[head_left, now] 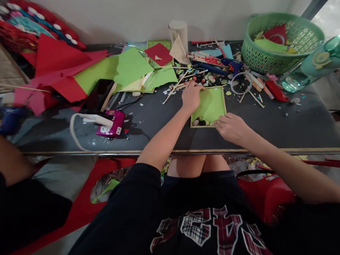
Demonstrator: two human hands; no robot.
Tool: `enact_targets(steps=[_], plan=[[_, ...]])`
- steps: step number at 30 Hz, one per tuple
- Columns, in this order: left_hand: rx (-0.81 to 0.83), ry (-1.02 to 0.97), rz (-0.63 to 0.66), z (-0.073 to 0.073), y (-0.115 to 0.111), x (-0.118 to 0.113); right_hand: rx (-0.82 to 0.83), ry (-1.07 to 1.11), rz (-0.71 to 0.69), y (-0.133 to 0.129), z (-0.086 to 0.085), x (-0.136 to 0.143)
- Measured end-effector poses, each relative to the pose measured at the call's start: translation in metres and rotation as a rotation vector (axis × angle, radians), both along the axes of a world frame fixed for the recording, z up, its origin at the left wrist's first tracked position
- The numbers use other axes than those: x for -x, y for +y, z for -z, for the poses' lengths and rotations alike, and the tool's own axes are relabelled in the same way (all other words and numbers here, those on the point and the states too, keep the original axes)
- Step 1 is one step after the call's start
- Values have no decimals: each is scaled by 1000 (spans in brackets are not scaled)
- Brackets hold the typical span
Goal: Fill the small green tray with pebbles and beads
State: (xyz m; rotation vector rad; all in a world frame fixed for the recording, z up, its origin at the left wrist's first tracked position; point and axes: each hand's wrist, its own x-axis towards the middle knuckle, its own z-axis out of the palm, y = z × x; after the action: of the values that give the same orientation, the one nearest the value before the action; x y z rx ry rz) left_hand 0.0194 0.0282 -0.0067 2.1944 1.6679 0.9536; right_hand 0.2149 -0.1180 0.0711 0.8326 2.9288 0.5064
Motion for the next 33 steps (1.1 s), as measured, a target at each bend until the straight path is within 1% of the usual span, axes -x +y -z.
enact_targets(steps=[2,3,5,7,8,10,12,14,15,17,19,23,26,29,31,33], plan=[[17,30,-21,-5,-3,-1,117,-17,58,4,-7,0],[28,42,-29,-8,-5,-1,156,22,87,8,-11,-1],[57,63,-34,-14,-7,-1,194,201,159,19,-15,0],[94,84,-36,-17,-8,-1,214,454,279,33,-11,7],[102,87,-37,-18,-8,0,226,546,329,40,-6,14],[98,76,-41,-18,-8,0,250,624,356,53,9,31],[86,46,-42,-17,-6,1,279,597,376,62,28,48],[88,13,-15,-15,-3,2,333,541,427,67,44,61],[89,-2,7,-14,-1,3,340,518,457,68,50,65],[82,-25,43,-11,2,7,353,475,485,70,56,68],[67,-46,64,-7,5,10,357,445,482,70,56,67],[35,-61,91,0,9,16,331,431,503,66,48,64],[23,9,112,3,11,18,254,526,517,62,47,65],[29,102,124,5,13,20,188,661,478,64,50,63],[12,155,142,5,13,21,162,723,472,70,51,57],[-4,182,165,5,12,24,104,766,530,82,50,44]])
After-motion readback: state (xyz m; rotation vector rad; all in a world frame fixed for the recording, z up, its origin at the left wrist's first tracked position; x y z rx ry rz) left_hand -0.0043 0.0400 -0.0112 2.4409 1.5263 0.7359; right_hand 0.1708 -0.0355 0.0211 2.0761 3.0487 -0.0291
